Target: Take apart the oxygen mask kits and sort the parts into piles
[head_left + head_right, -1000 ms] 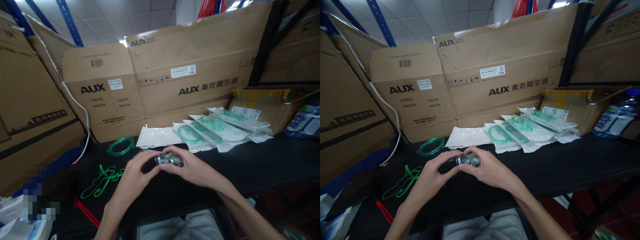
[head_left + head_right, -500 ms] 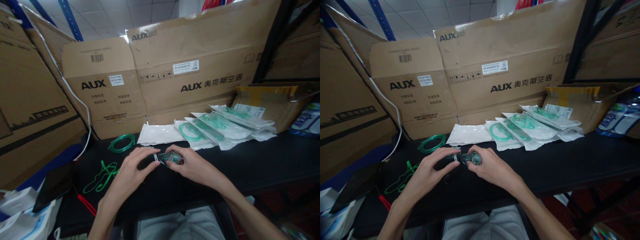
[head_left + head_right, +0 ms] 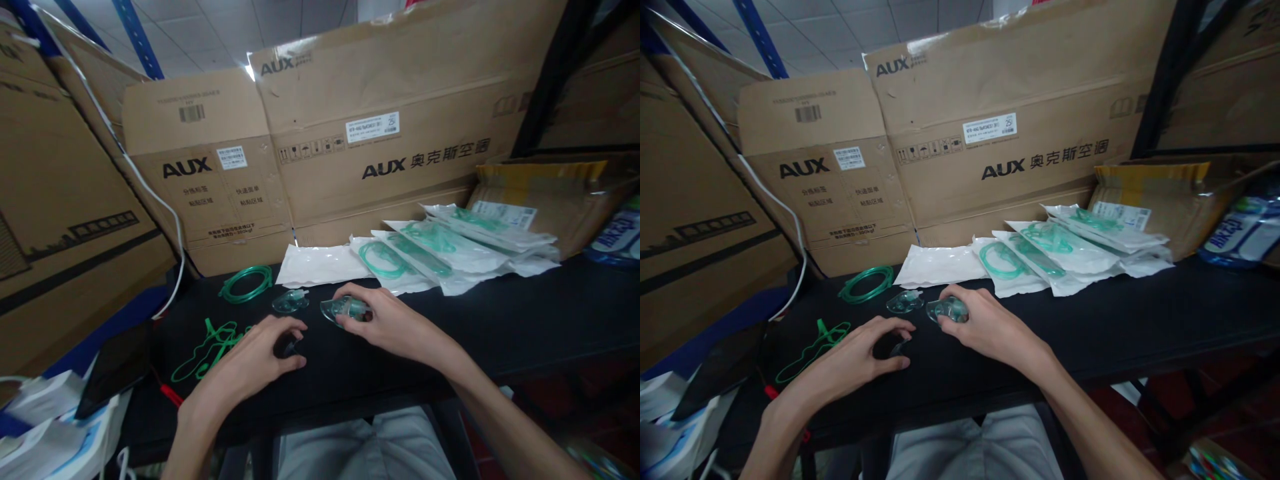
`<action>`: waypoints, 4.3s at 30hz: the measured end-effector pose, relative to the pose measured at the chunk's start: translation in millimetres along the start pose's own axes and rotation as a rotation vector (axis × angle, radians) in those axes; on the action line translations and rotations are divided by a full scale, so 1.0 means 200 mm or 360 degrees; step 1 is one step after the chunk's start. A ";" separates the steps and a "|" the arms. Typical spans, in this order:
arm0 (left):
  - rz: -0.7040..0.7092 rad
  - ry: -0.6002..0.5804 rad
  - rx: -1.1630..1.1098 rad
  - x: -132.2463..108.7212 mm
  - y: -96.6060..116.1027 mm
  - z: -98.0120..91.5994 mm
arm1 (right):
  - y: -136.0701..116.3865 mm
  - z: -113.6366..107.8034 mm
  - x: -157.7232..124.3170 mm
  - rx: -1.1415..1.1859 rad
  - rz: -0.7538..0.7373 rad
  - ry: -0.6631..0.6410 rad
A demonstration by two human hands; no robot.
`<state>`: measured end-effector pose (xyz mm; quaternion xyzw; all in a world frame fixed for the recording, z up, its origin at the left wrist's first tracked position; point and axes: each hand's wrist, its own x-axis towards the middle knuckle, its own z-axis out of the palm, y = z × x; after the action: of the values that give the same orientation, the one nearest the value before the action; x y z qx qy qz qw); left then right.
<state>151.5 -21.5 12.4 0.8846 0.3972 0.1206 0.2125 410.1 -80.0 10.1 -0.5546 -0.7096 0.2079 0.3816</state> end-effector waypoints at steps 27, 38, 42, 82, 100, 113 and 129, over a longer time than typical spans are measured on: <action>-0.0329 0.0028 0.0203 0.05 -0.05 0.02 | 0.04 0.02 0.05 0.0018 -0.0045 -0.0067; -0.0096 0.0689 0.0286 0.11 -0.05 -0.05 | 0.07 0.00 0.31 -0.0141 -0.0272 -0.0141; -0.0442 0.0579 0.0188 0.20 -0.13 -0.09 | 0.07 0.08 0.47 -0.0093 -0.0454 -0.0229; -0.0632 0.0306 -0.0634 0.27 -0.35 0.00 | 0.18 0.32 0.42 -0.0294 -0.0657 -0.0140; -0.0954 0.0620 -0.0039 0.25 -0.20 -0.10 | 0.15 0.36 0.43 -0.0530 -0.0715 0.0036; -0.0643 0.0887 0.0141 0.20 -0.06 -0.11 | 0.37 -0.71 0.40 -0.1321 0.0014 0.0598; 0.0074 0.0860 -0.0420 0.25 0.30 0.19 | 0.64 -1.26 0.25 -0.1402 0.0298 0.1040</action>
<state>238.6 -29.4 8.6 0.7942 0.3998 0.4069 0.2093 680.5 -27.5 90.5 -0.7580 -0.5220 -0.2582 0.2937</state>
